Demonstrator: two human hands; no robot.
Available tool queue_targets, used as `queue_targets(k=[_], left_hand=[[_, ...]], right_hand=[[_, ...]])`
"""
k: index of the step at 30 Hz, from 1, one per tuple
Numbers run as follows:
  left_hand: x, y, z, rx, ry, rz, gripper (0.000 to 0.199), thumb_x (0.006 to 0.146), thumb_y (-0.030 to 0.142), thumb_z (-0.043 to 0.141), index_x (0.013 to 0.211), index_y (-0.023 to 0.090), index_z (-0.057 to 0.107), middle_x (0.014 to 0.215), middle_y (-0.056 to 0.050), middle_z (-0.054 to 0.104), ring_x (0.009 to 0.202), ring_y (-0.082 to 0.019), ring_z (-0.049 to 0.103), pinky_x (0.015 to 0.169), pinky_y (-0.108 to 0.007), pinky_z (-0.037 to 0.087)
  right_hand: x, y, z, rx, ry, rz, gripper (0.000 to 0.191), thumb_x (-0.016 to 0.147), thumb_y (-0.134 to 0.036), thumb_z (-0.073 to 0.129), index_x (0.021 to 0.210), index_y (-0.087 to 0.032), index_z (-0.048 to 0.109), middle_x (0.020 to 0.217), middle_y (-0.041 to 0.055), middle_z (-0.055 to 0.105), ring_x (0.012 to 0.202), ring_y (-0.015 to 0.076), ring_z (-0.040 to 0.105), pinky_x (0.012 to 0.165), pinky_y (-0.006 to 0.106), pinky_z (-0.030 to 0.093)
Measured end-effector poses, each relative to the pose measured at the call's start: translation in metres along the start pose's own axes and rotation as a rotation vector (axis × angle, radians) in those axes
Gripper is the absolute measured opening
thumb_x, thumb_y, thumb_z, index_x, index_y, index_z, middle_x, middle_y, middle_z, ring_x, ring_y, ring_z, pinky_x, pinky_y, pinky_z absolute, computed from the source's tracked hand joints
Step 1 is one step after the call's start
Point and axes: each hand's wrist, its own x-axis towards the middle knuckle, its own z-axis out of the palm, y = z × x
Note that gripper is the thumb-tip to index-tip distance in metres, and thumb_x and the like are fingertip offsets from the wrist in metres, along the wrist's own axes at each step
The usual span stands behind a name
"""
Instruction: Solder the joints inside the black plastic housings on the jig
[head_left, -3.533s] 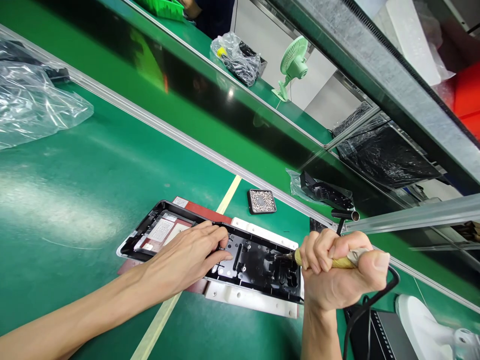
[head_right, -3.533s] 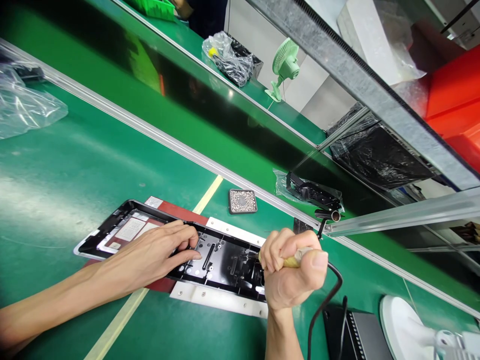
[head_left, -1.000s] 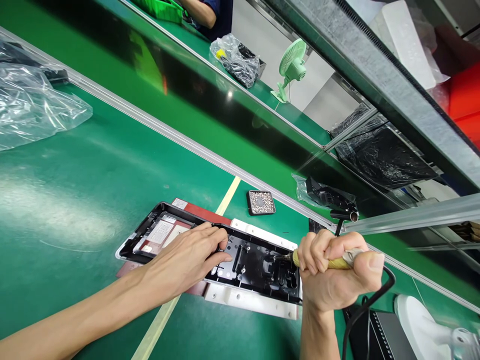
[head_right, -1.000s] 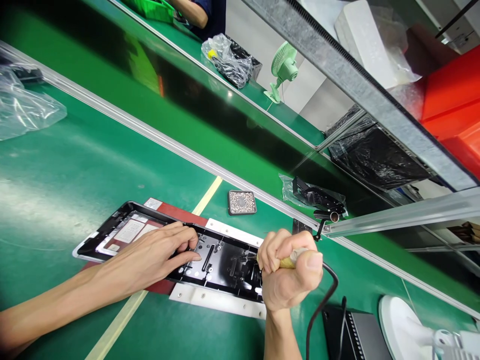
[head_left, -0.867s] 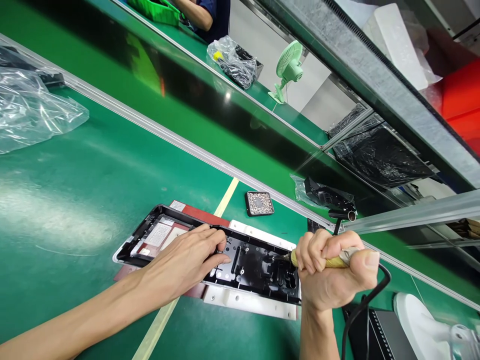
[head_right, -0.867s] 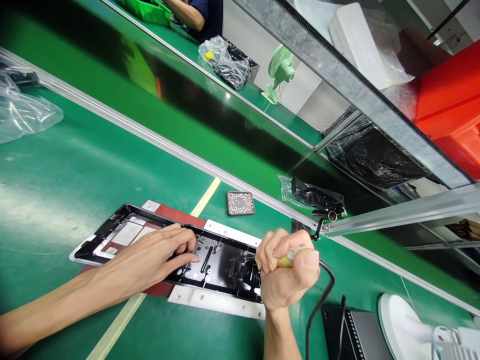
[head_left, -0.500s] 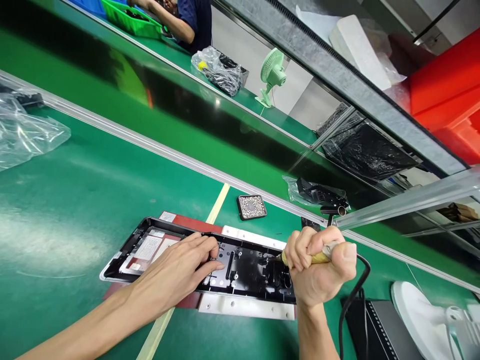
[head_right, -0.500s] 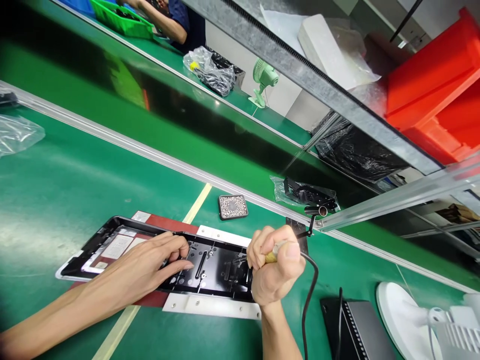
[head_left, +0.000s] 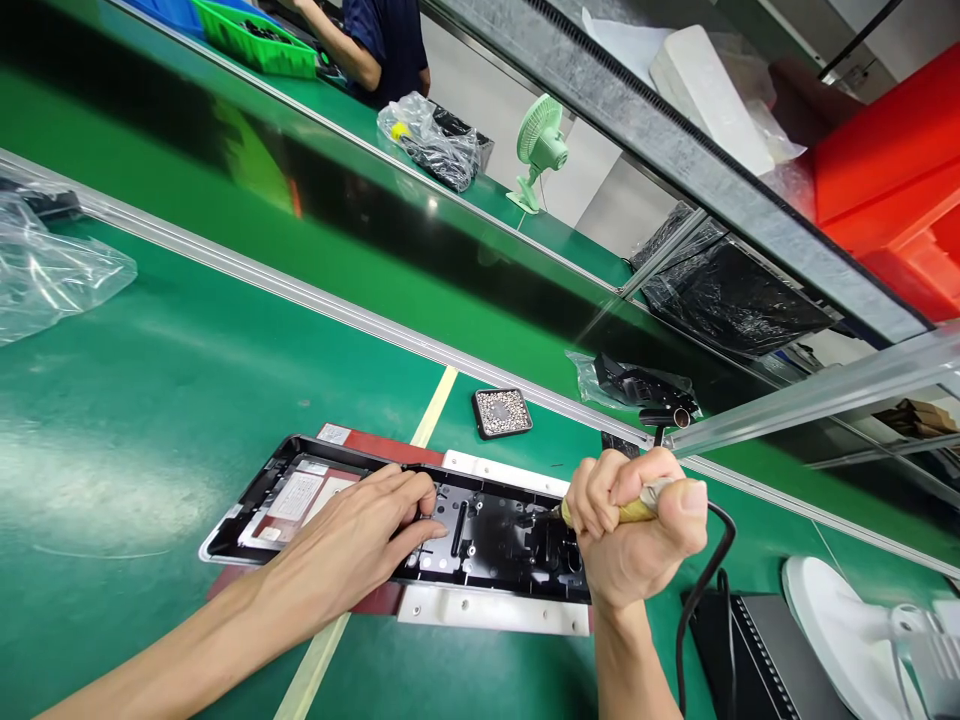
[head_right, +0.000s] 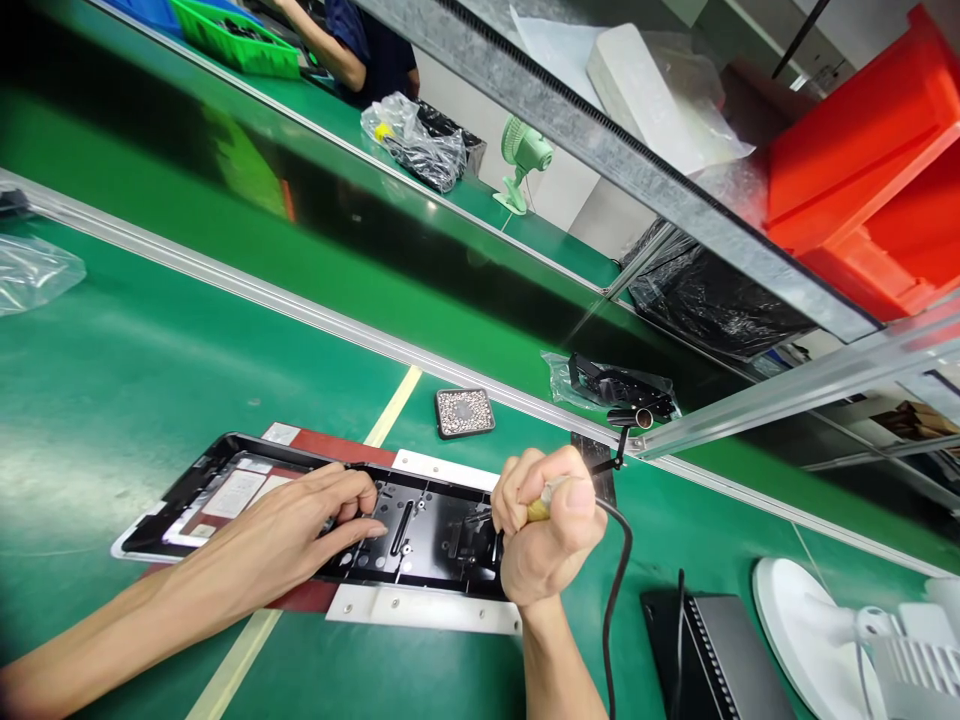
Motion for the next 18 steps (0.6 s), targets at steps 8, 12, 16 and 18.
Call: queue_targets(k=[8, 12, 16, 18], left_hand=[[-0.0001, -0.0003, 0.0002, -0.001, -0.004, 0.001, 0.021, 0.099, 0.042, 0.051, 0.088, 0.024, 0.051, 0.081, 0.002, 0.056, 0.08, -0.018, 0.054, 0.068, -0.029, 0.035], [-0.0008, -0.001, 0.0003, 0.0, 0.002, 0.012, 0.021, 0.099, 0.042, 0.051, 0.088, 0.024, 0.051, 0.081, 0.002, 0.057, 0.079, -0.018, 0.054, 0.067, -0.029, 0.035], [-0.0014, 0.0007, -0.0003, 0.002, 0.015, 0.015, 0.019, 0.099, 0.041, 0.052, 0.089, 0.024, 0.052, 0.081, 0.002, 0.057, 0.079, -0.018, 0.054, 0.067, -0.029, 0.035], [-0.0018, 0.002, -0.0009, 0.006, 0.019, 0.014, 0.019, 0.099, 0.04, 0.052, 0.089, 0.024, 0.053, 0.081, 0.002, 0.056, 0.079, -0.018, 0.054, 0.067, -0.028, 0.035]], right_hand=[[-0.0001, -0.001, 0.0003, -0.002, 0.005, 0.001, 0.041, 0.085, -0.049, 0.055, 0.055, -0.022, 0.05, 0.038, -0.0081, 0.032, 0.033, 0.0073, 0.024, 0.031, 0.019, 0.024], [-0.0001, -0.0008, -0.0004, -0.001, 0.002, 0.006, 0.042, 0.086, -0.05, 0.055, 0.055, -0.021, 0.05, 0.039, -0.0081, 0.032, 0.032, 0.0072, 0.025, 0.032, 0.019, 0.025], [0.0, -0.0009, -0.0007, -0.006, -0.003, 0.0, 0.043, 0.086, -0.052, 0.055, 0.055, -0.021, 0.049, 0.039, -0.008, 0.032, 0.032, 0.0073, 0.026, 0.031, 0.019, 0.025], [0.0001, -0.0011, -0.0004, -0.005, -0.002, 0.0, 0.044, 0.085, -0.052, 0.055, 0.055, -0.021, 0.049, 0.038, -0.0081, 0.032, 0.032, 0.0072, 0.025, 0.031, 0.019, 0.025]])
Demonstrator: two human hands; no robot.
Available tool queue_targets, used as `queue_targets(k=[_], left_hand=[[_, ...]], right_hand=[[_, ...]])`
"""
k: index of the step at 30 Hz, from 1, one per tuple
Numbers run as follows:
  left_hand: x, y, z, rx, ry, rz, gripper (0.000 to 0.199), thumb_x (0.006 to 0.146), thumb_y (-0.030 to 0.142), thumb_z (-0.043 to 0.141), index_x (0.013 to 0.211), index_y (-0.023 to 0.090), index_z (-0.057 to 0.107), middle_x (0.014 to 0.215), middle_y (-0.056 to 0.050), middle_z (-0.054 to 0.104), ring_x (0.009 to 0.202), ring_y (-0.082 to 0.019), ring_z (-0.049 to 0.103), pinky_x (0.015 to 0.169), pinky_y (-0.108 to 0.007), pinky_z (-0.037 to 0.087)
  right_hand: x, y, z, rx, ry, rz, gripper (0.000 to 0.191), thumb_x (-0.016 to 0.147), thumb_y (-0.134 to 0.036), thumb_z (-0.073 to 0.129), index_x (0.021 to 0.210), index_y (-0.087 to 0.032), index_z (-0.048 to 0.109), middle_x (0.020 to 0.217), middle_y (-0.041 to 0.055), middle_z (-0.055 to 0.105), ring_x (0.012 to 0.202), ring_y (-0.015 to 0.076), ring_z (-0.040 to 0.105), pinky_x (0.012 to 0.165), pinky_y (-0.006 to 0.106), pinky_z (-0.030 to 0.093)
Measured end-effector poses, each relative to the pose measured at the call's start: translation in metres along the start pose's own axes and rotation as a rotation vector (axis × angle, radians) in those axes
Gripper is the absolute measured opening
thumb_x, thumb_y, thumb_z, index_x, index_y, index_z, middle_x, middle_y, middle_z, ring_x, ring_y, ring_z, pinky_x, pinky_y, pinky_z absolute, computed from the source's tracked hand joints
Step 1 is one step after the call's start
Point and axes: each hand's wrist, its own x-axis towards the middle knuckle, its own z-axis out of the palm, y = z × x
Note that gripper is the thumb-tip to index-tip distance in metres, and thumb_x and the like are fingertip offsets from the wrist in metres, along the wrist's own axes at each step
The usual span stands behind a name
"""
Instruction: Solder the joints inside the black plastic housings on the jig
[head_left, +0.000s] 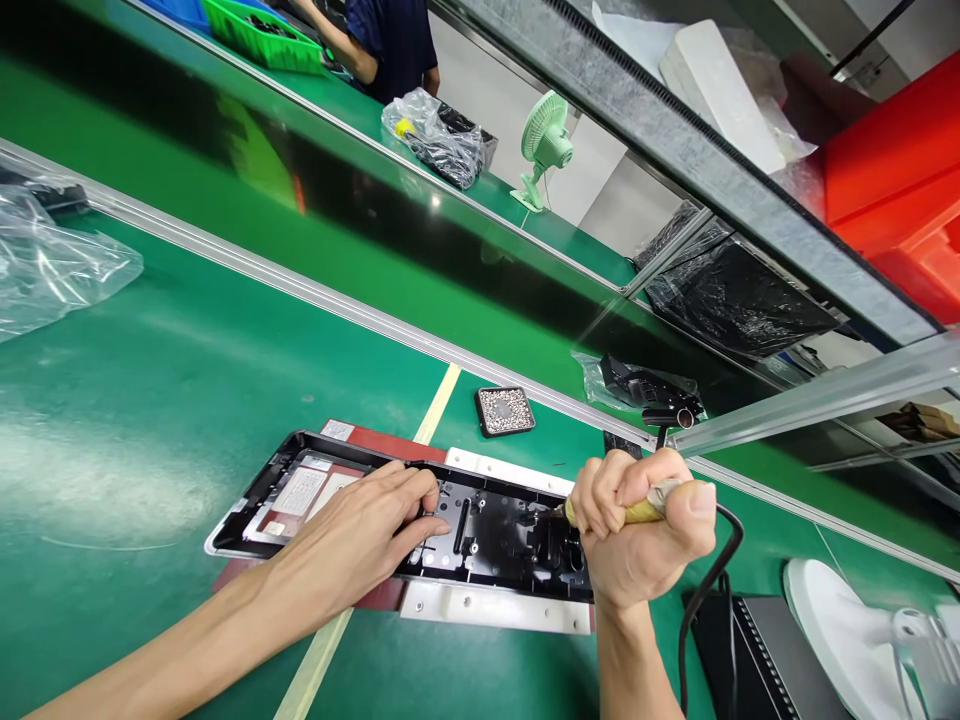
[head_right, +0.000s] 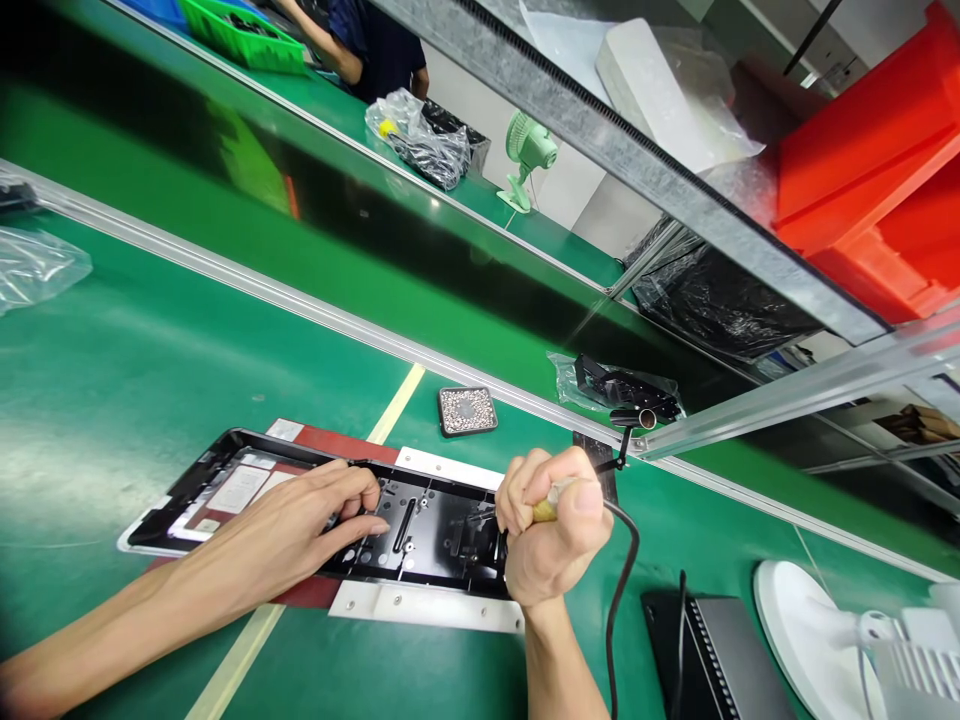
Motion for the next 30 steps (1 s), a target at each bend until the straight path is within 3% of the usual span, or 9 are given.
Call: queue_targets(k=[30], left_hand=[[0.001, 0.0005, 0.0005, -0.028, 0.034, 0.012, 0.018, 0.097, 0.038, 0.055, 0.086, 0.023, 0.054, 0.08, 0.002, 0.056, 0.077, -0.017, 0.053, 0.065, -0.028, 0.034]], right_hand=[[0.0014, -0.0005, -0.0005, -0.007, -0.02, 0.001, 0.043, 0.087, -0.049, 0.051, 0.055, -0.021, 0.046, 0.037, -0.008, 0.032, 0.032, 0.0071, 0.026, 0.03, 0.018, 0.027]])
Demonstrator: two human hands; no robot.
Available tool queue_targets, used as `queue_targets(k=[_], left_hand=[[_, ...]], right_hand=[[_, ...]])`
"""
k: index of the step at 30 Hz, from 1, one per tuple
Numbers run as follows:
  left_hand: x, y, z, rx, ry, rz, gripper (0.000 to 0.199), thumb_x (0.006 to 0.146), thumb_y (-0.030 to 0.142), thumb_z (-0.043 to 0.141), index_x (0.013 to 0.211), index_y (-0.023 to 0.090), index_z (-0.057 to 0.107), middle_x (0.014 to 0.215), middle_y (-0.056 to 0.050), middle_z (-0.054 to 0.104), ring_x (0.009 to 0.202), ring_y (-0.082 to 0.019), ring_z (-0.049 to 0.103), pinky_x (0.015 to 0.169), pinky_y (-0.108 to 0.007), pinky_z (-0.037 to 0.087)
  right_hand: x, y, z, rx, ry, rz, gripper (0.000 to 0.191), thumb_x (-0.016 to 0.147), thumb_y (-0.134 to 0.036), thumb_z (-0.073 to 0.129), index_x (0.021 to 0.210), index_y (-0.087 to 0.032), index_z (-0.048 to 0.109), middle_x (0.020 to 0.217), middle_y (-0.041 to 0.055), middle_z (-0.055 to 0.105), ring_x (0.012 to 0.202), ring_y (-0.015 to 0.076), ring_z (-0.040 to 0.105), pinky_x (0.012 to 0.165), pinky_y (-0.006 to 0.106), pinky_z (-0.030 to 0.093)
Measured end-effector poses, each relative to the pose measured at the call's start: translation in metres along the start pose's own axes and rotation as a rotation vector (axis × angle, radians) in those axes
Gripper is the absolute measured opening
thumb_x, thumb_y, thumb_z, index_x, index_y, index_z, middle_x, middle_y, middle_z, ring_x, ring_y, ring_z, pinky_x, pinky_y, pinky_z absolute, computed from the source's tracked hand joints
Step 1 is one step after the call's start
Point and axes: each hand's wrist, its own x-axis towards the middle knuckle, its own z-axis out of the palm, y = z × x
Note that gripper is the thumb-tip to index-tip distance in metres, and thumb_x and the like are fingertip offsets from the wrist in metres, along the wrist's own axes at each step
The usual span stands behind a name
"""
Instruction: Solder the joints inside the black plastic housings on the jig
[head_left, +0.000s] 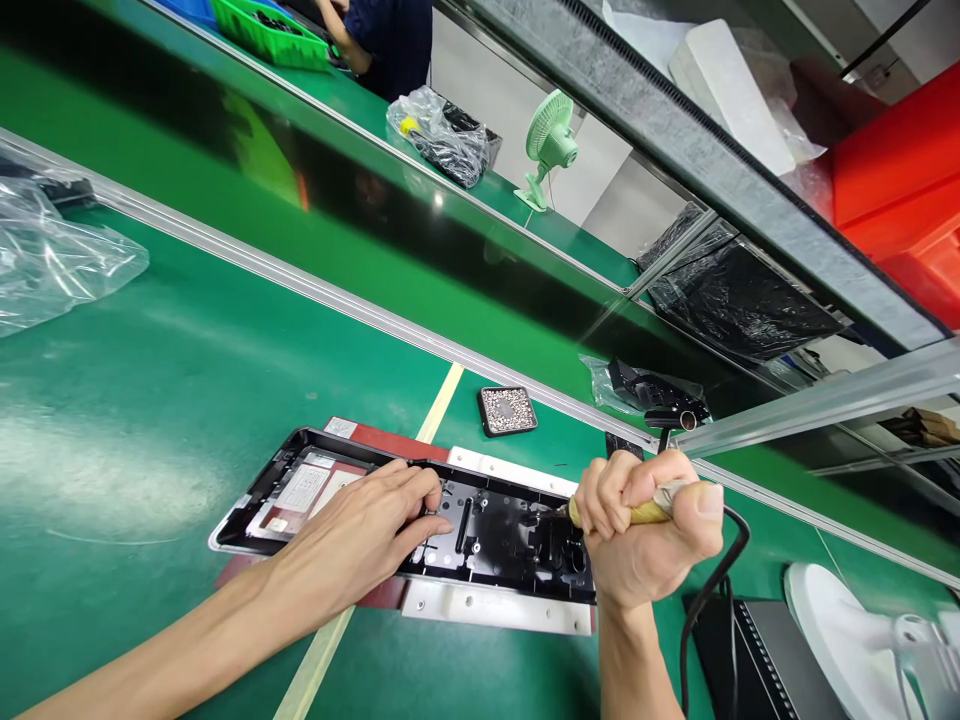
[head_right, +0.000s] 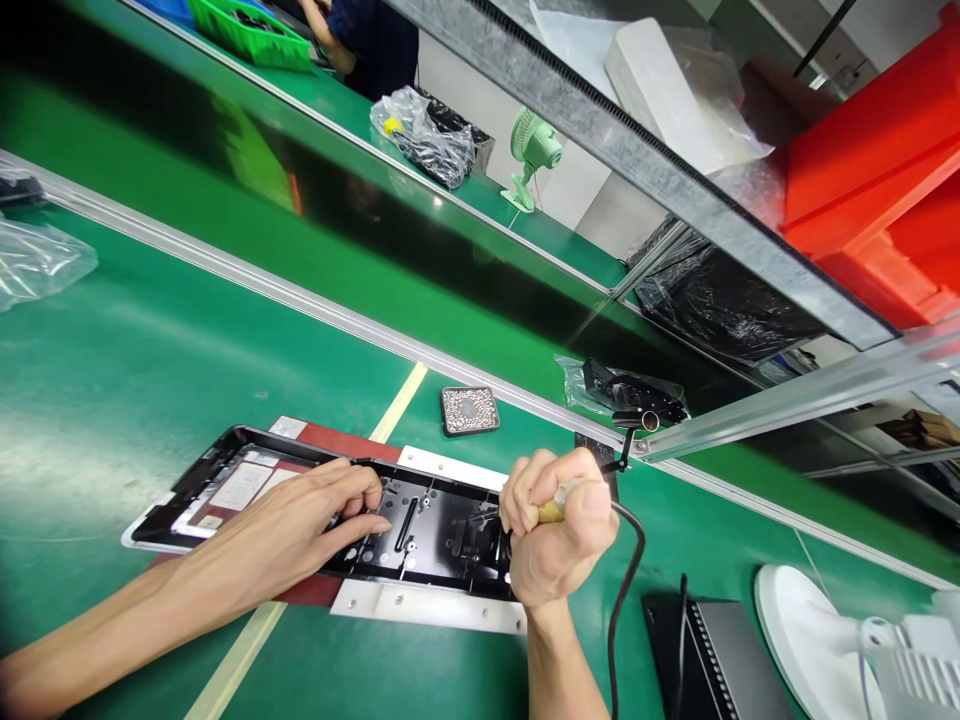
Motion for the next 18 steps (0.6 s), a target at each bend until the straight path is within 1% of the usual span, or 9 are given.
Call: queue_targets(k=[8, 18], left_hand=[[-0.0001, -0.0012, 0.0012, -0.003, 0.027, 0.025, 0.018, 0.097, 0.037, 0.055, 0.086, 0.023, 0.054, 0.08, 0.002, 0.057, 0.076, -0.017, 0.054, 0.064, -0.028, 0.034], [-0.0005, -0.0012, 0.0006, -0.005, 0.021, 0.017, 0.018, 0.097, 0.038, 0.055, 0.086, 0.023, 0.054, 0.08, 0.002, 0.057, 0.077, -0.017, 0.054, 0.064, -0.029, 0.034]], right_hand=[[-0.0003, -0.0002, -0.0006, 0.006, -0.003, 0.007, 0.039, 0.088, -0.045, 0.049, 0.057, -0.021, 0.047, 0.038, -0.0078, 0.032, 0.032, 0.0071, 0.026, 0.031, 0.018, 0.028], [0.0, -0.0004, -0.0012, -0.003, -0.007, 0.009, 0.039, 0.088, -0.045, 0.049, 0.057, -0.022, 0.047, 0.039, -0.0079, 0.032, 0.033, 0.0074, 0.026, 0.031, 0.019, 0.028]])
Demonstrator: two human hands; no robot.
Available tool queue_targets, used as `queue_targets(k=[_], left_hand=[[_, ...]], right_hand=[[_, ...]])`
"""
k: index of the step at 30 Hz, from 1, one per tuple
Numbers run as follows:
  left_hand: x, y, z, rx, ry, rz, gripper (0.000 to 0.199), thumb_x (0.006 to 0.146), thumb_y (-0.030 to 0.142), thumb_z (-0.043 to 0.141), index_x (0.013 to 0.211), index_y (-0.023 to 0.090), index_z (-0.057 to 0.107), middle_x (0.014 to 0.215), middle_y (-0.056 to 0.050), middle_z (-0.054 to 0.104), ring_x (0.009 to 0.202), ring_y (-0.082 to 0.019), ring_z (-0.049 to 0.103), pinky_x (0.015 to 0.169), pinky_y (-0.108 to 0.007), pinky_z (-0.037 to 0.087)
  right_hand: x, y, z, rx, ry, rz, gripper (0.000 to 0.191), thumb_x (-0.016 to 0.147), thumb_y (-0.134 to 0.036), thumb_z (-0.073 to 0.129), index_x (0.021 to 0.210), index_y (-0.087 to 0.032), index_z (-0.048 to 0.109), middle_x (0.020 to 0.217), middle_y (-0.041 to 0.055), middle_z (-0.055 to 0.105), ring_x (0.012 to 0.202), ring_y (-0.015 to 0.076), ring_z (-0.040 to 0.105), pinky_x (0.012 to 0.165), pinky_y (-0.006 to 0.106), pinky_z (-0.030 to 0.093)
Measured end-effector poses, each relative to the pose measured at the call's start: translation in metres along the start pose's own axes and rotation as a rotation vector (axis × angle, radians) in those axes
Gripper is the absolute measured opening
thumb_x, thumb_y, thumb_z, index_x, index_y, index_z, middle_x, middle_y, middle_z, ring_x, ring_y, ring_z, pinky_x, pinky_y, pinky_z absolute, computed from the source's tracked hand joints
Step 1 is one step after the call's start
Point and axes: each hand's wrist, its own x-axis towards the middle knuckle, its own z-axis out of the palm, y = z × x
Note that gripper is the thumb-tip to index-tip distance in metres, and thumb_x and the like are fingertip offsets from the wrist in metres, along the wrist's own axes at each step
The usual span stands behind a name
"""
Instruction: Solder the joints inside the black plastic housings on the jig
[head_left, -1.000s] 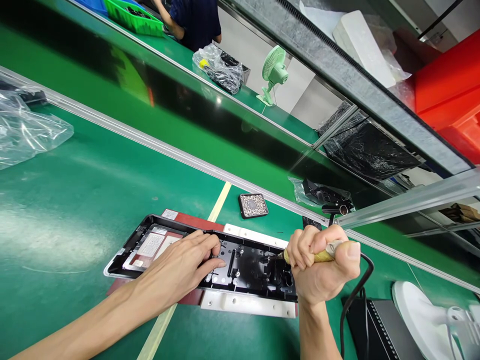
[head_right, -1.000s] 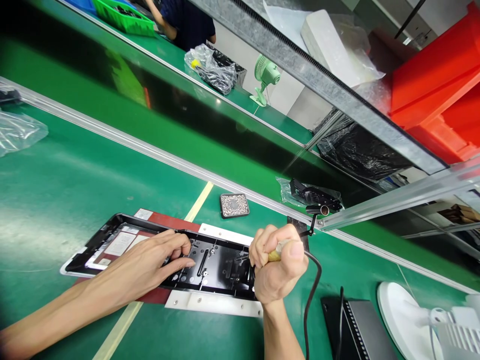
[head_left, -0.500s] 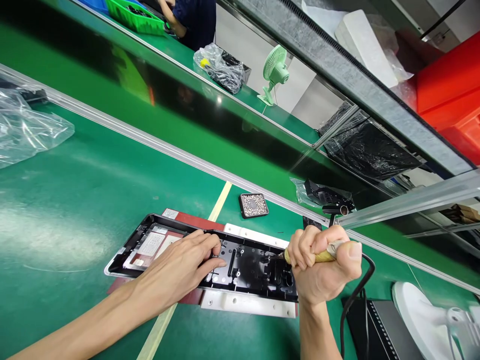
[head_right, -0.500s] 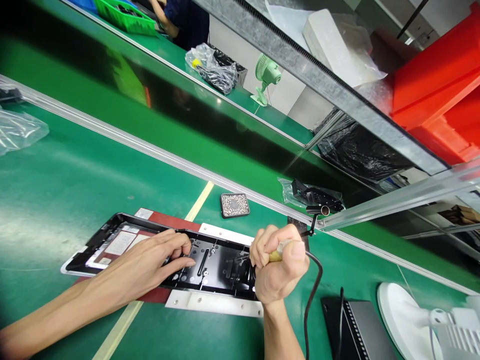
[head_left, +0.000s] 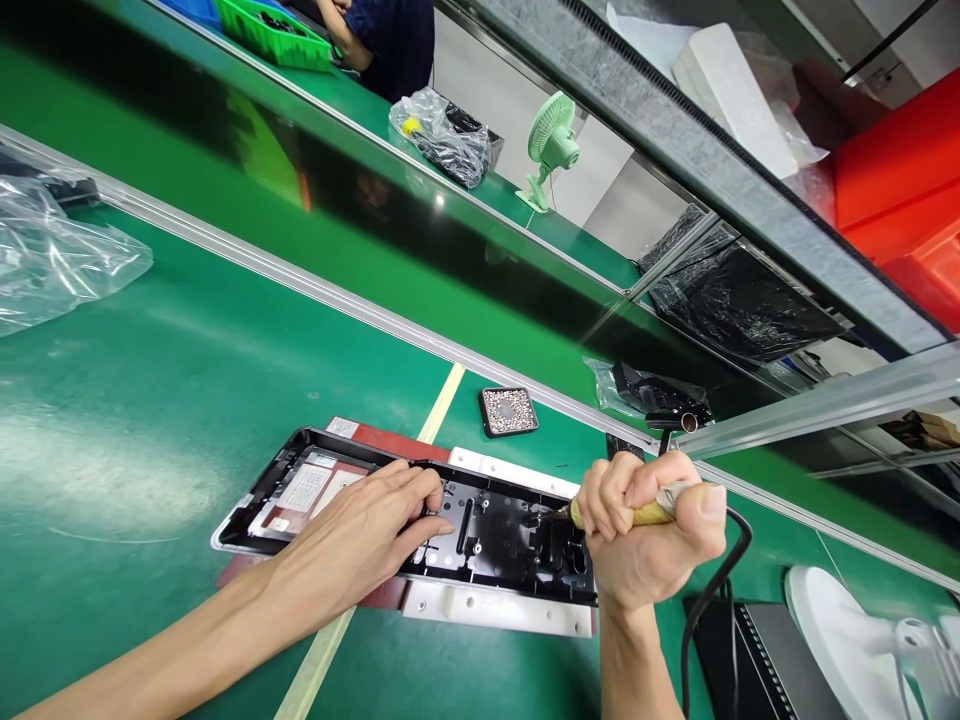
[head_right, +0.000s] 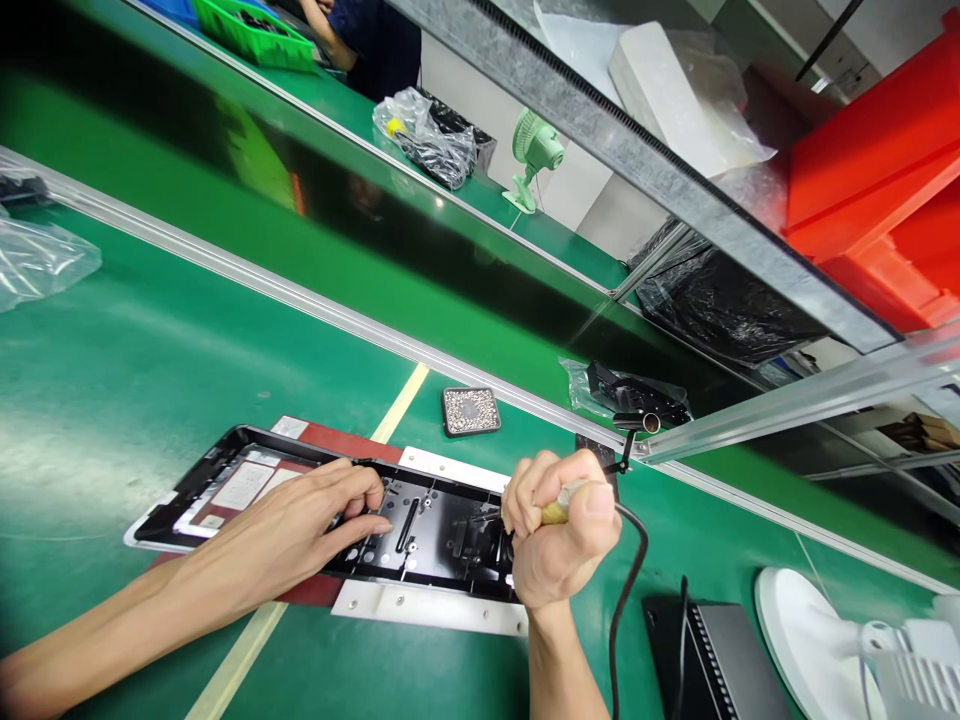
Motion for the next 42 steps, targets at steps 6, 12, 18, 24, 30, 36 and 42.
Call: queue_targets(k=[6, 12, 18, 24, 30, 36, 42], left_hand=[[0.0, 0.001, 0.0, -0.007, 0.012, 0.012, 0.019, 0.097, 0.038, 0.054, 0.085, 0.023, 0.054, 0.08, 0.001, 0.058, 0.076, -0.017, 0.055, 0.064, -0.029, 0.035], [0.0, 0.0, 0.0, -0.004, -0.003, 0.004, 0.018, 0.096, 0.037, 0.056, 0.086, 0.024, 0.054, 0.08, 0.002, 0.057, 0.077, -0.017, 0.054, 0.064, -0.028, 0.035], [0.0, 0.002, -0.002, -0.005, -0.026, -0.019, 0.017, 0.096, 0.037, 0.057, 0.086, 0.024, 0.054, 0.08, 0.002, 0.057, 0.079, -0.018, 0.055, 0.066, -0.029, 0.034], [0.001, 0.005, -0.004, -0.001, -0.039, -0.032, 0.016, 0.096, 0.035, 0.058, 0.086, 0.023, 0.053, 0.081, 0.002, 0.058, 0.083, -0.018, 0.055, 0.068, -0.029, 0.034], [0.001, 0.005, -0.003, -0.004, -0.03, -0.035, 0.017, 0.096, 0.037, 0.058, 0.085, 0.023, 0.053, 0.081, 0.002, 0.058, 0.081, -0.018, 0.055, 0.067, -0.029, 0.033], [0.001, 0.005, -0.004, -0.006, -0.043, -0.042, 0.019, 0.097, 0.037, 0.056, 0.085, 0.023, 0.052, 0.08, 0.002, 0.057, 0.082, -0.019, 0.054, 0.067, -0.029, 0.033], [0.003, 0.004, -0.003, 0.008, -0.067, -0.046, 0.021, 0.097, 0.038, 0.056, 0.085, 0.023, 0.051, 0.081, 0.002, 0.057, 0.084, -0.019, 0.054, 0.068, -0.029, 0.032]], right_hand=[[0.001, 0.0, -0.001, -0.01, -0.007, -0.007, 0.04, 0.089, -0.046, 0.049, 0.058, -0.022, 0.046, 0.038, -0.0081, 0.032, 0.032, 0.0074, 0.027, 0.031, 0.018, 0.028], [0.001, -0.001, -0.001, -0.005, -0.012, -0.005, 0.041, 0.089, -0.047, 0.048, 0.058, -0.022, 0.047, 0.039, -0.008, 0.032, 0.033, 0.0075, 0.028, 0.031, 0.018, 0.029], [-0.001, -0.002, -0.003, -0.007, -0.061, -0.004, 0.037, 0.089, -0.043, 0.047, 0.059, -0.022, 0.049, 0.041, -0.0066, 0.036, 0.034, 0.0088, 0.03, 0.031, 0.02, 0.031], [0.007, -0.008, -0.02, 0.045, -0.319, 0.049, 0.038, 0.092, -0.041, 0.043, 0.063, -0.021, 0.055, 0.045, -0.0046, 0.043, 0.037, 0.0108, 0.039, 0.037, 0.025, 0.039], [0.016, -0.011, -0.033, 0.086, -0.51, 0.055, 0.041, 0.095, -0.045, 0.04, 0.068, -0.022, 0.061, 0.048, -0.0042, 0.044, 0.04, 0.0123, 0.044, 0.041, 0.029, 0.046], [0.019, -0.018, -0.032, 0.087, -0.392, -0.03, 0.046, 0.096, -0.044, 0.036, 0.065, -0.021, 0.062, 0.044, -0.0038, 0.044, 0.036, 0.0125, 0.044, 0.037, 0.029, 0.046], [0.011, -0.033, -0.016, 0.059, -0.154, -0.14, 0.047, 0.093, -0.045, 0.038, 0.06, -0.02, 0.06, 0.041, -0.0033, 0.044, 0.032, 0.0126, 0.043, 0.031, 0.027, 0.043]])
